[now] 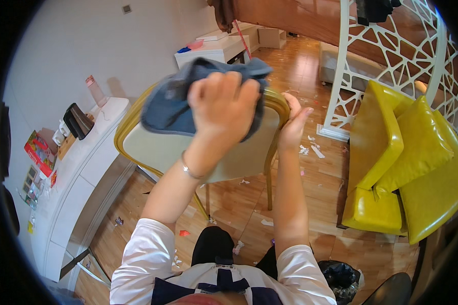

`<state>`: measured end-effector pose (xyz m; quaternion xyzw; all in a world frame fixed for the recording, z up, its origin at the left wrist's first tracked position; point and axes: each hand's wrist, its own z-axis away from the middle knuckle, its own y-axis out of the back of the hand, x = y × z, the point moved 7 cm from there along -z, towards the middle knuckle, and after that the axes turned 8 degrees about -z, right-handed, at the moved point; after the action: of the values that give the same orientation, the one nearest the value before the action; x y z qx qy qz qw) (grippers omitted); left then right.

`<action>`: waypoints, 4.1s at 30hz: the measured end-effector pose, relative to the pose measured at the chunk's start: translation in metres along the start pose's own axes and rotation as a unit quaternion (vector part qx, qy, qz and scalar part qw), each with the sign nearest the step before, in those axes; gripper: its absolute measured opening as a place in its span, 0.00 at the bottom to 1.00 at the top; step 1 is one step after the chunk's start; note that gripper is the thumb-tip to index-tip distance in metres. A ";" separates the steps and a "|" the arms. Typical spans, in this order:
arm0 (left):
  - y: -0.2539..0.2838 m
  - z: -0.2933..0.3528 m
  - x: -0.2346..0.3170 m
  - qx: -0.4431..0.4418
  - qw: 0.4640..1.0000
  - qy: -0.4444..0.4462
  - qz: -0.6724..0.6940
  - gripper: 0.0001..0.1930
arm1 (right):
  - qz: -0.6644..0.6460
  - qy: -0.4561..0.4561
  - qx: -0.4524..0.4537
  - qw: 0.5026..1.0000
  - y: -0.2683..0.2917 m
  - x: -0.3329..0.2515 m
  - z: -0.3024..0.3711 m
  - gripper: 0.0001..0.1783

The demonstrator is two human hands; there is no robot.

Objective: The person wipes a gold-framed chair with a gray cloth, cleaning the seat, backrest, and frame. The person then wipes a white table and cleans a black electric kettle with the same cloth.

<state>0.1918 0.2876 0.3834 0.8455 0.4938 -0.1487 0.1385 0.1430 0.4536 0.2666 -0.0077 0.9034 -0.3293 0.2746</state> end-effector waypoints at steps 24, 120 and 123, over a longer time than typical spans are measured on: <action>-0.066 0.071 0.064 -0.241 0.932 -0.135 0.235 0.18 | -0.050 -0.146 -0.005 0.988 0.054 0.083 0.082 0.43; 0.047 0.146 -0.154 -0.017 0.986 0.151 -0.069 0.21 | 0.457 0.372 -0.195 0.784 -0.193 -0.015 0.104 0.26; 0.049 0.184 -0.166 0.001 0.973 0.208 -0.103 0.28 | 0.462 0.370 -0.198 0.781 -0.193 -0.015 0.106 0.26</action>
<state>0.1358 0.0622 0.2835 0.8025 0.5962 0.0166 0.0160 0.1768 0.2429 0.3231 0.4792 0.8759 0.0461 0.0308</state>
